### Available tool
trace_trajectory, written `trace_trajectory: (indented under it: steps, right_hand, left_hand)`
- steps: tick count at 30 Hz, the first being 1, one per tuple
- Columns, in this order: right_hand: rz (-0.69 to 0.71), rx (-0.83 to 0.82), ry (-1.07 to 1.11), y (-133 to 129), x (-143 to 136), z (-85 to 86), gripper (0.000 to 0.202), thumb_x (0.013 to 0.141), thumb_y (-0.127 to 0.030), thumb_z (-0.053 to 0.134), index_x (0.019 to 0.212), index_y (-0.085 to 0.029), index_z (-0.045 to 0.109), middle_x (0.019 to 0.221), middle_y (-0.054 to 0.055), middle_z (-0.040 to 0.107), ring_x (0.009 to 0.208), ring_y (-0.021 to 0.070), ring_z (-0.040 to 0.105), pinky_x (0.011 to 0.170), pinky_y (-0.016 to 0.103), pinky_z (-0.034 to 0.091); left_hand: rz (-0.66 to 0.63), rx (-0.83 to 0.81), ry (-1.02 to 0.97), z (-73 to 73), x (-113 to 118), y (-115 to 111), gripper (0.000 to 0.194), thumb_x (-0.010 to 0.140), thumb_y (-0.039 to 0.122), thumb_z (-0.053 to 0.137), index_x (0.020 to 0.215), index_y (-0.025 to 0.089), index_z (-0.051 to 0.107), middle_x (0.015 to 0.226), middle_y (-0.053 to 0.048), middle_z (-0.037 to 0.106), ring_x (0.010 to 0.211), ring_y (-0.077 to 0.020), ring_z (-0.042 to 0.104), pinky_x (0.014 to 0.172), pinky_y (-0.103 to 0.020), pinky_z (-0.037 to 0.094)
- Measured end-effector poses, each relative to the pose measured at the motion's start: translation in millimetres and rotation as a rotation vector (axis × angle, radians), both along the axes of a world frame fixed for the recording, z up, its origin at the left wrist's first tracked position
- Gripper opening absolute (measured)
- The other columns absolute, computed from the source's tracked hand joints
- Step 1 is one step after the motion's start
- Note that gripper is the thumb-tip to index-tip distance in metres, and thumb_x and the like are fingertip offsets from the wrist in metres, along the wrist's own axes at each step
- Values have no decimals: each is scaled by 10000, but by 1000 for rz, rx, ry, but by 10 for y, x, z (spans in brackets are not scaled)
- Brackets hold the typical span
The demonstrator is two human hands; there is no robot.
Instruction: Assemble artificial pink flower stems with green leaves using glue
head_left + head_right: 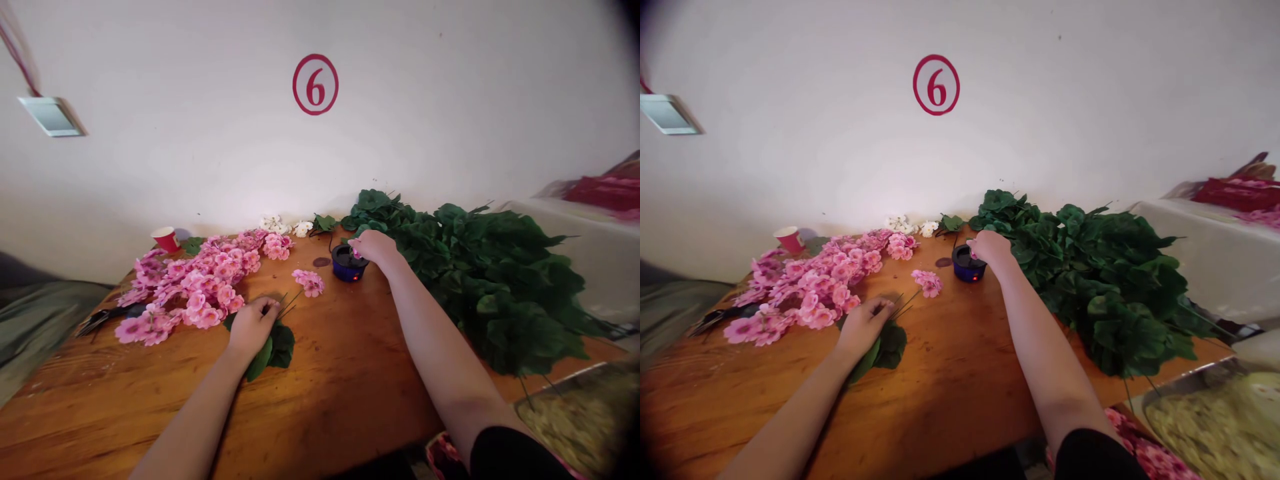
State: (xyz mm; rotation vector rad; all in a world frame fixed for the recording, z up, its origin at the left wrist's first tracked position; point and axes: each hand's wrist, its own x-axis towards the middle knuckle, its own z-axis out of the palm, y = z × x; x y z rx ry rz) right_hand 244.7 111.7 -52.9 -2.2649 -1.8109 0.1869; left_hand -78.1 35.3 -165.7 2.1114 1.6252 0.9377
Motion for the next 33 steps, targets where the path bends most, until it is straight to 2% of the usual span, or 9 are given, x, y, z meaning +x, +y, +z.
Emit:
trace_trajectory:
  steps: [9, 14, 17, 20, 24, 27, 33]
  right_hand:
    - [-21, 157, -42, -136, 70, 187, 475, 941, -503, 445, 743, -177, 728, 886, 136, 705, 830, 258, 655, 638, 300, 413]
    - [27, 242, -28, -236, 16, 277, 502, 955, -486, 414, 720, -186, 741, 803, 109, 702, 735, 217, 623, 603, 288, 360]
    - [53, 379, -7, -276, -46, 302, 543, 987, -440, 352, 683, -211, 739, 751, 80, 700, 727, 204, 609, 616, 288, 342]
    - [16, 463, 4, -297, -100, 301, 538, 1004, -402, 345, 691, -205, 736, 755, 78, 712, 766, 209, 616, 642, 283, 344]
    - [5, 578, 23, -332, -143, 314, 557, 1024, -406, 310, 732, -202, 738, 756, 69, 720, 775, 212, 621, 659, 281, 342]
    - [9, 599, 7, -366, -167, 339, 566, 1025, -416, 310, 713, -210, 736, 730, 56, 711, 748, 209, 619, 638, 284, 332]
    - [-3, 673, -5, -475, -235, 414, 537, 1019, -408, 336, 743, -187, 740, 695, 63, 696, 700, 201, 608, 613, 277, 322]
  left_hand:
    - [22, 27, 9, -6, 8, -6, 275, 920, 407, 475, 766, 220, 607, 728, -14, 676, 706, -197, 624, 641, -293, 375]
    - [25, 32, 8, 22, 13, -32, 315, 960, 444, 418, 813, 217, 579, 731, -22, 661, 702, -202, 620, 633, -289, 359]
    - [19, 39, 29, 25, 11, -43, 323, 976, 440, 400, 807, 220, 565, 716, -15, 649, 679, -195, 608, 610, -282, 337]
    - [21, 38, 47, 22, 10, -47, 333, 985, 439, 391, 814, 215, 569, 717, -17, 643, 680, -189, 608, 607, -275, 335]
    - [18, 25, 42, 17, 11, -45, 341, 973, 457, 409, 807, 211, 576, 722, -24, 642, 701, -194, 615, 622, -277, 350]
    - [22, 23, 36, 10, 11, -40, 325, 943, 486, 460, 797, 217, 569, 700, -12, 631, 667, -193, 602, 613, -280, 349]
    - [17, 17, 55, -5, 7, -27, 266, 938, 439, 477, 821, 217, 564, 707, -9, 627, 667, -182, 594, 615, -268, 340]
